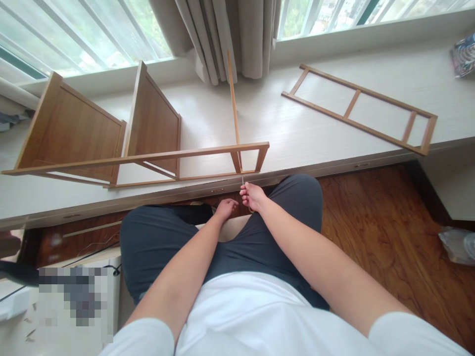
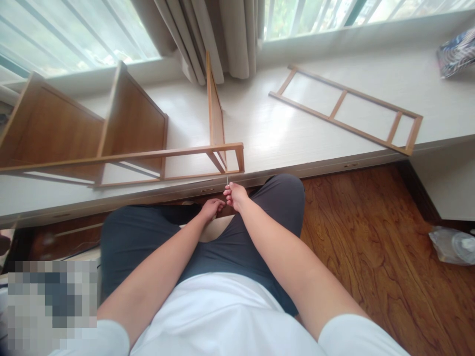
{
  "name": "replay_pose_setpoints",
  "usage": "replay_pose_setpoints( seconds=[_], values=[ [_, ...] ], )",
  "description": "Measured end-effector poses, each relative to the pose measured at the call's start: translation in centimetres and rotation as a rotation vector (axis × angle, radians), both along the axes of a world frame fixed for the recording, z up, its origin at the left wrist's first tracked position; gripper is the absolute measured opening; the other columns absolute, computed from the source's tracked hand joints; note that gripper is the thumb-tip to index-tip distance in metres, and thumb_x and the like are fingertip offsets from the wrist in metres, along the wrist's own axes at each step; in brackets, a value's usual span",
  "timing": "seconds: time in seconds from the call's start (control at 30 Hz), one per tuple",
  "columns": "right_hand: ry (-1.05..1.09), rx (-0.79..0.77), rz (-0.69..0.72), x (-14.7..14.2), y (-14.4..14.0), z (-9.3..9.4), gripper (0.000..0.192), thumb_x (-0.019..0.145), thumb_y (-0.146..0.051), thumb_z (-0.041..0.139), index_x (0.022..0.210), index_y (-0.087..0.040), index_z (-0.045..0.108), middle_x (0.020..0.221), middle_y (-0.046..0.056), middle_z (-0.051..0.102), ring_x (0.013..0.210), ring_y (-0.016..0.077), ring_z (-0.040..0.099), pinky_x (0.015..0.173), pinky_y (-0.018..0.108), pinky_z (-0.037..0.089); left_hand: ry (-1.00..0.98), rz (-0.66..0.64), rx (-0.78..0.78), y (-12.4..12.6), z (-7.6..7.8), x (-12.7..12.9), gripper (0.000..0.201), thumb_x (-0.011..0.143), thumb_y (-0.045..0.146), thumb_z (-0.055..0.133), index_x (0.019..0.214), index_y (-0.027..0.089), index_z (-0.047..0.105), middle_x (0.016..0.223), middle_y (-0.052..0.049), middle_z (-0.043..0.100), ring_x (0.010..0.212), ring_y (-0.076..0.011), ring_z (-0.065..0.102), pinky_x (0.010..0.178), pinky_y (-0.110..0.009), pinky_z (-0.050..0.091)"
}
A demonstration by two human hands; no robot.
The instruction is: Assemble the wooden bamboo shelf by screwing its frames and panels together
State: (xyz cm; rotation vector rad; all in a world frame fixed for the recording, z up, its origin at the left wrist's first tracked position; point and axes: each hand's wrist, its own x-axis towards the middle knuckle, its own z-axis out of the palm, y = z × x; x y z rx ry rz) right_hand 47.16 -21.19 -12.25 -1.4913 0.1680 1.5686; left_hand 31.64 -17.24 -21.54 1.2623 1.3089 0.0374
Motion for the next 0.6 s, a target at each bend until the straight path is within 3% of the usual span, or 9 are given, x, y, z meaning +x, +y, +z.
replay_pose_setpoints(
  seconds=[0.23,0.6],
  values=[
    [0.124,-0.027,0.041,0.5,0.3,-0.4,0.032,0.108,-0.035,0.033,0.085,-0.02,0.048,0.058,-0.005,0.052,0.04,0.0076,0.038,0.042,0.02,0.032,-0.004,-0.002,0.002,0.0,-0.3,0.1,0.022,0.079,0.02,0.053,0.081,0.012,0.074,0.074,-0.007,0.07,0.061,-0.0125,0.055,0.058,-0.023,0.043],
    [-0.385,-0.024,0.039,-0.8,0.0,-1.8,0.024,0.097,-0.038,0.057,0.082,-0.025,0.044,0.053,-0.008,0.051,0.044,0.0105,0.038,0.045,0.021,0.026,0.018,0.022,-0.005,0.0,0.1,0.0,0.021,0.081,0.018,0.053,0.082,0.013,0.073,0.071,-0.005,0.068,0.058,-0.0118,0.055,0.06,-0.023,0.045]
  ],
)
